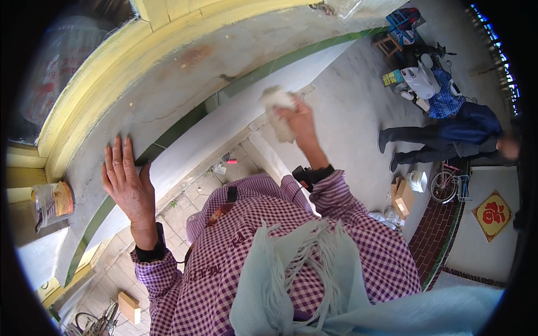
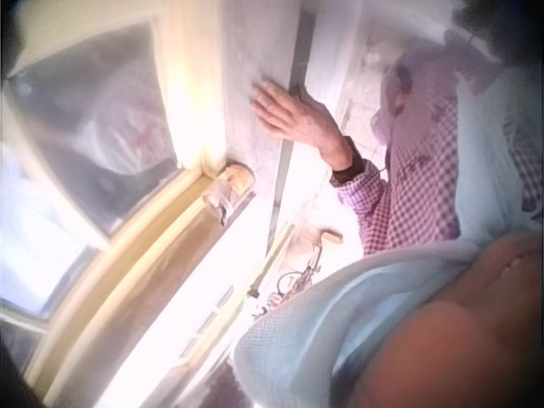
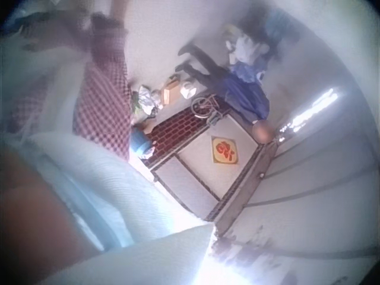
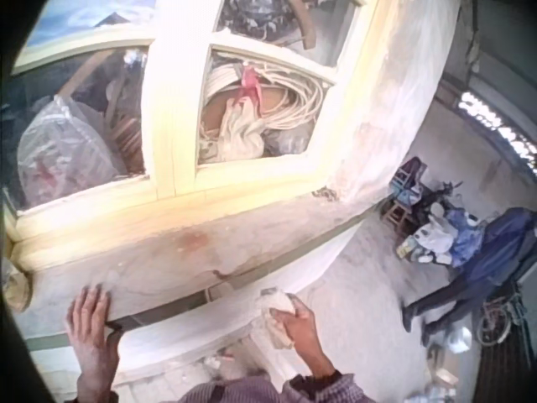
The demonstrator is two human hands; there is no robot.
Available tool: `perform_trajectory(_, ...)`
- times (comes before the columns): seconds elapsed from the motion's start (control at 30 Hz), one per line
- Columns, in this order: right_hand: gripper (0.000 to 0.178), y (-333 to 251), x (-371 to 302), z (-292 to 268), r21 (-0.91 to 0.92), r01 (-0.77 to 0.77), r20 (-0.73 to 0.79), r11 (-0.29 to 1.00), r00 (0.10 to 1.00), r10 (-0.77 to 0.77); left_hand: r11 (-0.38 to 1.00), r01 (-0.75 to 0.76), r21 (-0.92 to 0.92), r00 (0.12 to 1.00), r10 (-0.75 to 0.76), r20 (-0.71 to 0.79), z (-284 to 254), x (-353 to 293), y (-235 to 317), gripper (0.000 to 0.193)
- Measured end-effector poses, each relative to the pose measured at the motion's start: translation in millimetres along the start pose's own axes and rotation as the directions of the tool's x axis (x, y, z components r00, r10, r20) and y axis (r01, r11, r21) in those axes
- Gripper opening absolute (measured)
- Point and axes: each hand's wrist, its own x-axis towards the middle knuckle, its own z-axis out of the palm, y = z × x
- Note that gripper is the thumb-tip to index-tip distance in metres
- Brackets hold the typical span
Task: The person wipes the yellow window frame and adjacent wall with a white cloth. They repeatedly rub the frame edges and the wall surface below the window, occasionally adjusting the cloth. A second person is visible nearby but does not assist.
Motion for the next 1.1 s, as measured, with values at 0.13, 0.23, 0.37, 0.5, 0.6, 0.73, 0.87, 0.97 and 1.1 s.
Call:
perform_trajectory(0.13, 0.037, -33.6, 3.4, -34.0, 0.396, 0.047, 0.098, 0.917, 0.991, -0.093, 0.999, 0.015, -0.051, 1.000, -0.016, -0.021, -4.6, 3.0, 14.3, 0.065)
perform_trajectory(0.23, 0.036, -43.5, -1.5, -36.6, 0.498, 0.023, 0.145, 0.867, 0.983, -0.110, 0.955, 0.010, -0.296, 0.995, -0.039, -0.091, -15.9, 9.5, 34.8, 0.056)
perform_trajectory(0.37, 0.037, -58.7, -6.1, -34.8, 0.571, -0.084, 0.236, 0.817, 0.970, -0.064, 0.720, -0.050, -0.692, 0.995, 0.099, 0.031, -26.8, 19.0, 87.9, 0.037)
perform_trajectory(0.5, 0.042, -67.2, -17.5, -12.6, 0.463, -0.172, 0.377, 0.870, 0.926, -0.017, 0.043, 0.455, -0.889, 0.860, 0.238, 0.451, 1.1, 33.1, 139.1, 0.043)
perform_trajectory(0.6, 0.044, -61.6, -38.0, 10.5, 0.289, -0.168, 0.573, 0.942, 0.819, -0.030, -0.191, 0.685, -0.703, 0.717, 0.350, 0.603, 15.1, 41.6, 156.8, 0.060)
perform_trajectory(0.73, 0.047, -54.9, -35.5, 16.2, 0.165, 0.019, 0.573, 0.986, 0.812, -0.112, -0.351, 0.735, -0.580, 0.676, 0.430, 0.598, 32.8, 50.2, 176.2, 0.063)
perform_trajectory(0.87, 0.047, -68.4, -25.3, -7.4, 0.106, 0.001, 0.633, 0.994, 0.771, -0.068, -0.382, 0.735, -0.560, 0.677, 0.431, 0.596, 37.7, 54.6, 196.6, 0.066)
perform_trajectory(0.97, 0.047, -80.7, -23.4, -22.8, 0.068, 0.017, 0.644, 0.998, 0.763, -0.056, -0.468, 0.734, -0.492, 0.677, 0.448, 0.584, 37.6, 59.0, 211.4, 0.075)
perform_trajectory(1.1, 0.048, -84.4, -20.1, -37.1, 0.151, -0.154, 0.597, 0.976, 0.801, 0.034, -0.513, 0.768, -0.384, 0.637, 0.548, 0.542, 40.2, 61.4, 225.9, 0.078)
